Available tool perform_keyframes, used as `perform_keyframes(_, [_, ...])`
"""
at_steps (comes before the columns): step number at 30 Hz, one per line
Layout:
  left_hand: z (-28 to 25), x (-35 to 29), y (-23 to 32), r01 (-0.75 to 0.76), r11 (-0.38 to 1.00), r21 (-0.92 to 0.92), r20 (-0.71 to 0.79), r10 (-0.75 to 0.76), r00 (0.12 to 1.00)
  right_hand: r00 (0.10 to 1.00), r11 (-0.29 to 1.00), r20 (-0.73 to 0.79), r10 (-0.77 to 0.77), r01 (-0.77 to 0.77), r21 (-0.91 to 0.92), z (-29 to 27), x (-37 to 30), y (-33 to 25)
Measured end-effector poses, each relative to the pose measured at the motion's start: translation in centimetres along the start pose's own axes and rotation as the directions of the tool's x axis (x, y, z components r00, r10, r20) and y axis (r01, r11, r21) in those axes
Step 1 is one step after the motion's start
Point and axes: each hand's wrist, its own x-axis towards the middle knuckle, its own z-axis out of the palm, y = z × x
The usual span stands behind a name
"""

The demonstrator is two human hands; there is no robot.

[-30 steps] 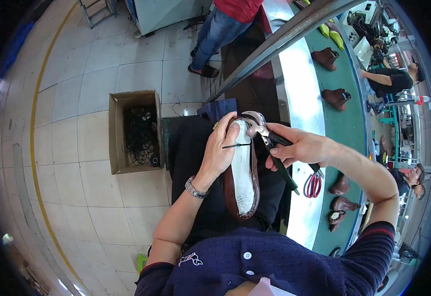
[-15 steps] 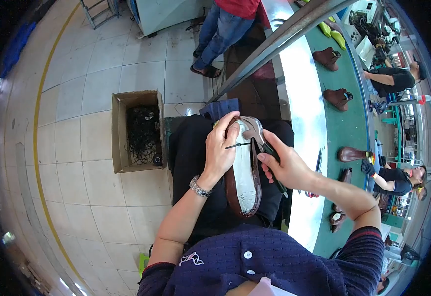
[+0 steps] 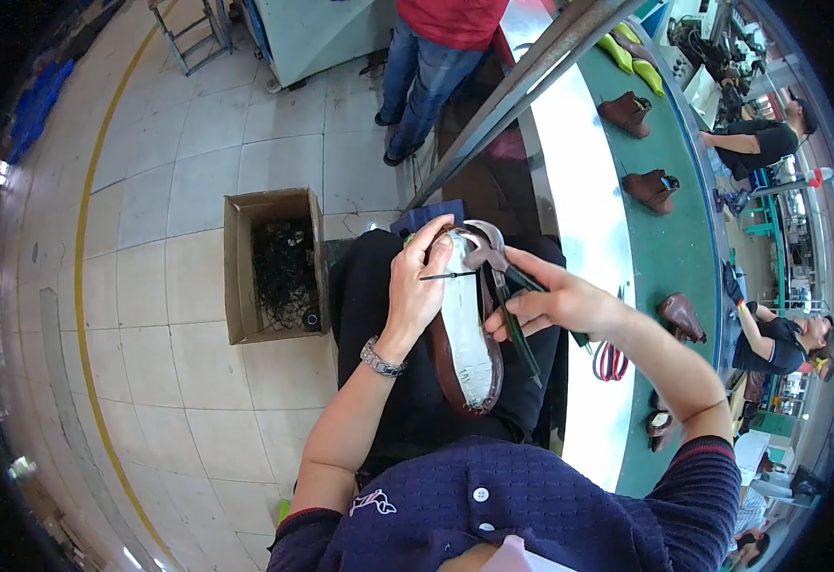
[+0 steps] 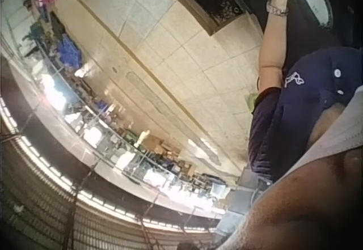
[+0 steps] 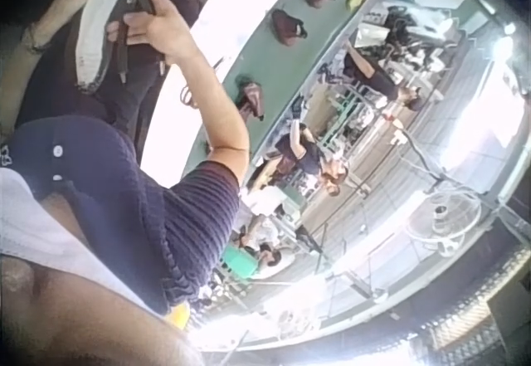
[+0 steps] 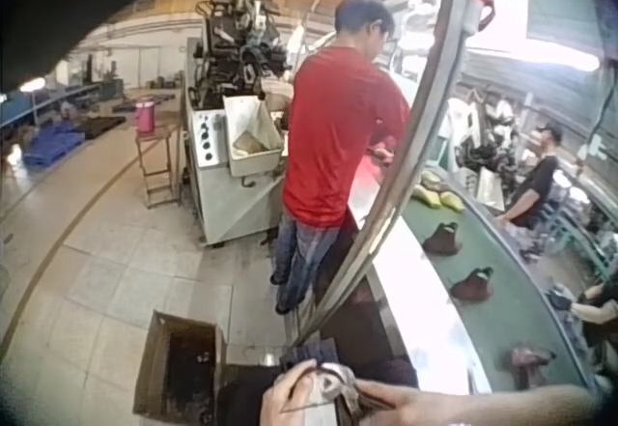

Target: The recorder is assembling and trimming components of shoes at a factory workstation.

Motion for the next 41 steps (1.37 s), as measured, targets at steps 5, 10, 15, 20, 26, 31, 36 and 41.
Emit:
perform_keyframes(5, [-0.1, 0.2, 0.0, 0.025, 1.000, 0.012, 0.008, -0.025, 1.000, 0.992, 0.990, -0.017, 0.123, -0.124, -0.066, 0.3, 0.4, -1.9])
perform_keyframes(10, [0.1, 0.0, 0.5, 0.013, 1.000, -0.022, -0.018, -0.013, 1.000, 0.997, 0.991, -0.058, -0.060, 0.052, -0.121, 1.0, 1.0, 0.8])
perform_keyframes(15, [0.2, 0.0, 0.2, -0.005, 1.000, -0.016, -0.022, 0.005, 1.000, 0.972, 0.946, -0.143, -0.188, 0.140, -0.294, 1.5, 1.0, 2.0])
perform_keyframes(20, [-0.1, 0.1, 0.2, -0.029, 0.999, -0.028, 0.003, 0.029, 1.000, 0.972, 0.937, -0.117, -0.204, 0.159, -0.310, 0.9, 0.7, 2.0])
perform_keyframes(26, [-0.6, 0.7, 1.1, 0.245, 0.909, -0.338, 0.045, -0.245, 0.969, 0.988, 0.843, -0.089, -0.127, 0.061, -0.535, -0.1, 0.0, -0.4])
perform_keyframes(31, [-1.0, 0.8, 0.7, 0.178, 0.964, -0.196, 0.026, -0.176, 0.984, 0.941, 0.648, -0.076, -0.329, 0.166, -0.743, 0.3, -1.3, -2.8])
perform_keyframes(36, [-0.3, 0.4, 0.5, 0.112, 0.988, -0.108, 0.035, -0.109, 0.993, 0.639, 0.446, -0.220, -0.737, 0.216, -0.869, 0.4, 2.6, 0.2])
perform_keyframes(41, [-1.5, 0.0, 0.2, 0.037, 0.997, 0.067, 0.019, -0.038, 0.999, 0.854, 0.257, -0.064, -0.516, 0.084, -0.963, 0.9, 1.7, -1.3])
